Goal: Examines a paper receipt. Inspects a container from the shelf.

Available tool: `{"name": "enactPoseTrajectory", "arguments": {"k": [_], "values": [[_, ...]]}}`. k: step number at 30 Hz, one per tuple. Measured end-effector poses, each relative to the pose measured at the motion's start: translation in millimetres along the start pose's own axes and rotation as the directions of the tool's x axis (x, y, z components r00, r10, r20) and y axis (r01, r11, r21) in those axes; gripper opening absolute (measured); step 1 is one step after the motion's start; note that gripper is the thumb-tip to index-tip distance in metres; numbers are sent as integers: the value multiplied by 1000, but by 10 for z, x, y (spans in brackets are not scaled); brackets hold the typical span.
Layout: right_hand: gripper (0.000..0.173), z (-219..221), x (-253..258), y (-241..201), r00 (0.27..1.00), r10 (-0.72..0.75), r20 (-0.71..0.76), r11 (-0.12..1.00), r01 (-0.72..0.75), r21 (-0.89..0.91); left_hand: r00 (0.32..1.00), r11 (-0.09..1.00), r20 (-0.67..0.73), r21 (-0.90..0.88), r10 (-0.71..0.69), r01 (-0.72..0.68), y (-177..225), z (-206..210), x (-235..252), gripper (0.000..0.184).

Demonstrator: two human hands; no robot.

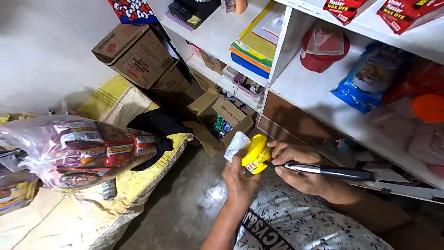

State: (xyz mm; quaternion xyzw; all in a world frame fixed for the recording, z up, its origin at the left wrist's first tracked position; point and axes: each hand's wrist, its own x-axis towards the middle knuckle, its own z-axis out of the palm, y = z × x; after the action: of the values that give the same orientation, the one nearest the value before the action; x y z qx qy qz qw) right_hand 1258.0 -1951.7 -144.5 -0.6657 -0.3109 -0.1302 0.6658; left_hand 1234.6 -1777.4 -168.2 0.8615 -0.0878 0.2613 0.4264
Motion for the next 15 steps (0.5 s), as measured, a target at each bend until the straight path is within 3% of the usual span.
{"name": "enactPoseTrajectory", "arguments": {"k": [15], "values": [[8, 8, -9, 30, 999, 3, -36, 1000, -4, -8, 1000, 1000, 18, -2, -11, 11, 2, 15, 8, 49]]}}
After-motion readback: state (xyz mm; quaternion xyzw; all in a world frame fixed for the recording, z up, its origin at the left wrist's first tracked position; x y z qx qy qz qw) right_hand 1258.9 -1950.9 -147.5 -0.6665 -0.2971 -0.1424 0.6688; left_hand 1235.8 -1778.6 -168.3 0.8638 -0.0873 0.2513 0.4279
